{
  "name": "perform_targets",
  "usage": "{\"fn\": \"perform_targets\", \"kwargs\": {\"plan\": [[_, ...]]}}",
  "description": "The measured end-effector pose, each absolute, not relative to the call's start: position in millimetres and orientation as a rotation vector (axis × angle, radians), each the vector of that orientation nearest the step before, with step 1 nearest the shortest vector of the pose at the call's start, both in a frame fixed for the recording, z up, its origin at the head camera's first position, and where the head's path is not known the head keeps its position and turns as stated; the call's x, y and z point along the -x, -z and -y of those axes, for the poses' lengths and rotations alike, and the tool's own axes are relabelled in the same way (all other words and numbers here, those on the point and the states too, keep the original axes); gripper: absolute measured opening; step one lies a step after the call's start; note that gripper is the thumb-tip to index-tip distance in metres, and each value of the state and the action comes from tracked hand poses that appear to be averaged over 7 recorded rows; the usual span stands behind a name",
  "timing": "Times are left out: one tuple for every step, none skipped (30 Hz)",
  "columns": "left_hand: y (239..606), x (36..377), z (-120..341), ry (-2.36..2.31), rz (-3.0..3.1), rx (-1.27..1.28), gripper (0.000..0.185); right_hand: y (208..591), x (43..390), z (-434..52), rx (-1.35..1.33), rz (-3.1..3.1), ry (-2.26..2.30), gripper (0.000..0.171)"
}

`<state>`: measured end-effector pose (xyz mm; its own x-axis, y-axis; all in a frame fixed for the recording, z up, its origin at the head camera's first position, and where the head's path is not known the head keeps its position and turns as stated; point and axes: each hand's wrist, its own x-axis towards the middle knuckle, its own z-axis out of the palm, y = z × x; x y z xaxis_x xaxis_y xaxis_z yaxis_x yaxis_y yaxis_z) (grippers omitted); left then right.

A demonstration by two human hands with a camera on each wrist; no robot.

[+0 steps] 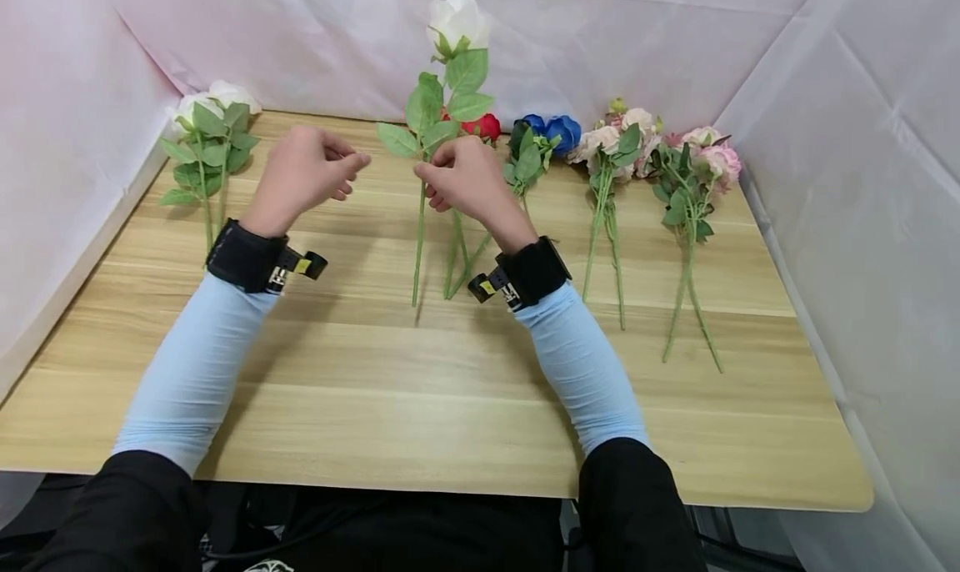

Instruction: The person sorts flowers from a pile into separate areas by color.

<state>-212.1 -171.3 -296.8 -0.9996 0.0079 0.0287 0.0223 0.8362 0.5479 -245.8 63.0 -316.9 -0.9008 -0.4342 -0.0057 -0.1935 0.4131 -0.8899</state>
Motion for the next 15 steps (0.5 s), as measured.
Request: {"fn": "perform_targets", "kwargs": {"plan": [[295, 213, 180, 0.908, 2.987, -0.027, 0.043, 317, 248, -59, 0.556, -2.426, 1.459, 0.026], [293, 214, 188, 0.929, 2.978, -0.069, 0.043, 317, 252, -54, 0.567, -2.417, 1.434, 0.026], [291, 215, 195, 0.929, 2.965, -0.102, 0.044, 316, 255, -49, 0.577, -2.410, 1.408, 0.027], [290, 215, 202, 0.927, 2.945, -0.130, 0.043, 316, 260, -43, 0.593, -2.402, 1.390, 0.029], [288, 215, 207, 0.921, 2.924, -0.150, 0.043, 316, 264, -38, 0.599, -2.397, 1.366, 0.031], [286, 215, 212, 0.918, 2.900, -0.164, 0.042, 315, 268, -32, 0.605, -2.385, 1.356, 0.034], [285, 214, 216, 0.912, 2.880, -0.173, 0.042, 315, 273, -26, 0.602, -2.373, 1.349, 0.036], [284, 214, 220, 0.900, 2.865, -0.182, 0.042, 315, 278, -21, 0.602, -2.360, 1.345, 0.039], [282, 214, 222, 0.880, 2.855, -0.193, 0.043, 316, 282, -15, 0.601, -2.350, 1.344, 0.043], [282, 214, 224, 0.878, 2.844, -0.202, 0.042, 317, 287, -10, 0.601, -2.335, 1.352, 0.046], [281, 214, 225, 0.878, 2.840, -0.214, 0.042, 318, 291, -4, 0.591, -2.322, 1.355, 0.045], [280, 214, 226, 0.881, 2.842, -0.225, 0.042, 321, 295, 1, 0.589, -2.310, 1.366, 0.045], [280, 214, 226, 0.878, 2.848, -0.235, 0.042, 323, 299, 5, 0.584, -2.305, 1.366, 0.045], [280, 215, 227, 0.880, 2.851, -0.241, 0.042, 326, 303, 10, 0.581, -2.301, 1.366, 0.043], [280, 215, 227, 0.878, 2.853, -0.245, 0.041, 330, 306, 14, 0.582, -2.301, 1.362, 0.042]]}}
